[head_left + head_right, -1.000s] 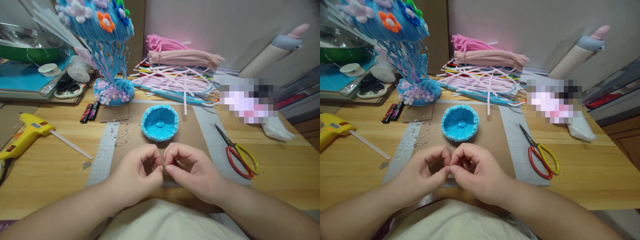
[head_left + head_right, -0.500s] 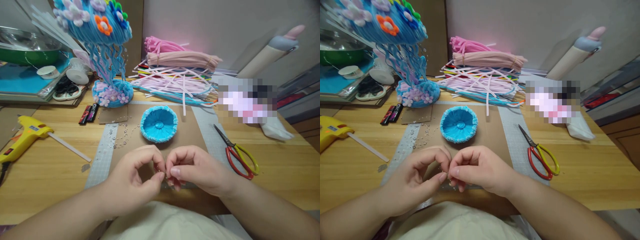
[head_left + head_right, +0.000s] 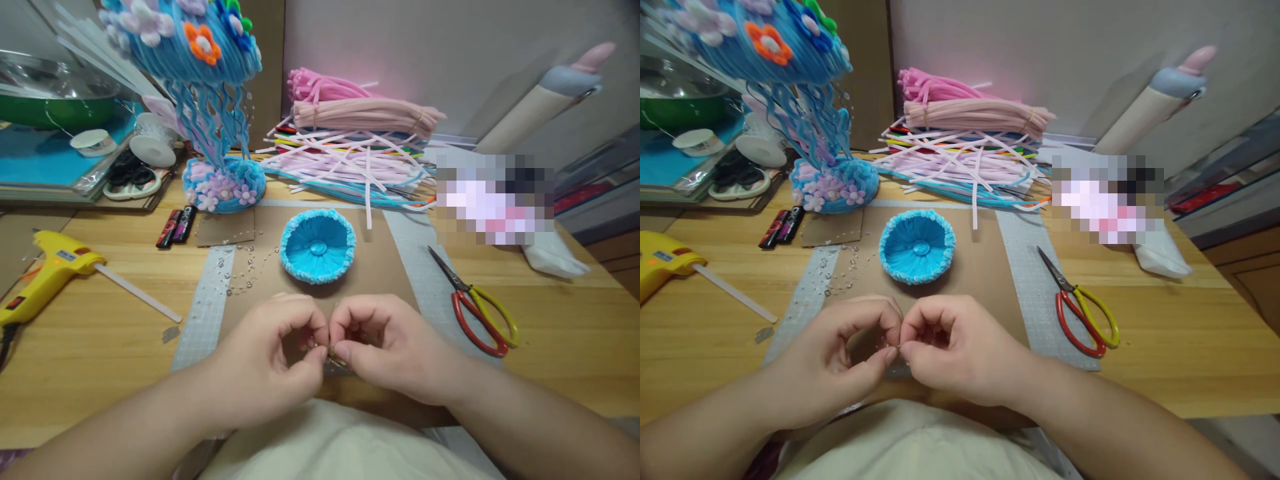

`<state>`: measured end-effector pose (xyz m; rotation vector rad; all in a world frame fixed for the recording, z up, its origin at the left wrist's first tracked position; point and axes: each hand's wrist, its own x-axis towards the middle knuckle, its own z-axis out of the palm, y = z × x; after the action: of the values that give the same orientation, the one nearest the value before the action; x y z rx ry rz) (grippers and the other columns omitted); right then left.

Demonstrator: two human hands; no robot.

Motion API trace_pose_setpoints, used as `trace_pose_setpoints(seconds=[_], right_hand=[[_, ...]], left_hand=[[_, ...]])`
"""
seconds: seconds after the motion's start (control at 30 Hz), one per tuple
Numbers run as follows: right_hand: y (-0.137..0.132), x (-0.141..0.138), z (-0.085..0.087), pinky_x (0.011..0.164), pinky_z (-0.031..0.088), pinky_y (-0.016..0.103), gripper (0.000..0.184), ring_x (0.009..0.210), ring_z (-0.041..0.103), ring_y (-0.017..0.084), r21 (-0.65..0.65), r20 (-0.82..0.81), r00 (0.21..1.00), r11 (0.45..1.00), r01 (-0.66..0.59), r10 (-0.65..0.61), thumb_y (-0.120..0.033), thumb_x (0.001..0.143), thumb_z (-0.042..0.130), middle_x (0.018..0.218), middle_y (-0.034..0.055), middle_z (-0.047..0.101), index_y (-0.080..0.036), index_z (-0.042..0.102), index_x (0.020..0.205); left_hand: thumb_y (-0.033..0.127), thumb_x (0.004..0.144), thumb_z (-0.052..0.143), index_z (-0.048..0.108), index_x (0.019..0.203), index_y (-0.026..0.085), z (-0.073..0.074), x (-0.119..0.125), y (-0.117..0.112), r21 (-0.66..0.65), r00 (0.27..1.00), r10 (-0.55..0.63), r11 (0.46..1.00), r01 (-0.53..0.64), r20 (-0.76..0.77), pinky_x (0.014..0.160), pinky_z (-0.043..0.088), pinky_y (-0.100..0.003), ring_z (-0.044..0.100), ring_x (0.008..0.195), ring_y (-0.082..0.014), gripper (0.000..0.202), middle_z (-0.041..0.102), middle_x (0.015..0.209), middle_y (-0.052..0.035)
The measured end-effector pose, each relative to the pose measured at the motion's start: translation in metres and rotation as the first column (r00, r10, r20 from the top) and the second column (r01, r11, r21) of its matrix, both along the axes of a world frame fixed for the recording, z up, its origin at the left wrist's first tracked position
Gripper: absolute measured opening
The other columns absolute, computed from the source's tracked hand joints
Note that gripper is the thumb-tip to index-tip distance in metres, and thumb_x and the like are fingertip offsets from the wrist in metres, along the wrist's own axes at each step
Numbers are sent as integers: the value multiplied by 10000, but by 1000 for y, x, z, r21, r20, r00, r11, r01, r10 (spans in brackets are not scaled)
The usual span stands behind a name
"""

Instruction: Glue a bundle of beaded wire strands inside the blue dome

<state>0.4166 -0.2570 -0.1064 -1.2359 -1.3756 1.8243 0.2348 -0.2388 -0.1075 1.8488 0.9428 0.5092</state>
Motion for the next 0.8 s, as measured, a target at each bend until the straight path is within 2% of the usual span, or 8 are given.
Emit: trace_pose_setpoints(seconds=[0.13,0.23,0.37,0.67,0.8], right_hand=[[-1,-3,-3,479,298,203,54,521,378,79,22,11,999,998,52,-52,-101,654,523,569,-39,472,-152,537,641],[0,-3,-6,485,295,197,50,522,377,74,-2,-51,995,997,82,-82,-104,642,528,571,-42,478,-152,539,634],[2,-1,-8,485,295,191,27,511,390,67,-69,-154,985,995,68,-78,-129,651,559,570,-41,500,-148,551,633],[3,-1,-13,465,279,179,63,469,391,56,-282,-267,945,953,112,-190,-183,668,600,563,-33,535,-147,554,644],[2,-2,-13,478,292,180,61,483,400,57,-220,-252,946,964,150,-205,-168,688,595,574,-43,526,-154,549,652]], left_hand=[[92,699,537,527,669,180,-2,1,0,4,1000,-3,1000,3,-16,579,377,-226,496,650,-116,94,546,643,36],[87,703,539,529,668,179,-2,2,1,12,1000,-3,1000,3,2,596,388,-227,506,656,-115,99,550,644,37],[67,703,533,530,673,178,0,2,1,18,999,-2,1000,2,33,618,408,-229,525,674,-116,115,565,661,33],[38,712,529,533,695,179,1,0,1,64,995,-14,998,8,100,631,420,-228,533,693,-115,142,571,687,29],[65,752,535,545,769,181,0,0,1,31,992,1,1000,-5,129,653,437,-240,545,726,-123,118,592,758,16]])
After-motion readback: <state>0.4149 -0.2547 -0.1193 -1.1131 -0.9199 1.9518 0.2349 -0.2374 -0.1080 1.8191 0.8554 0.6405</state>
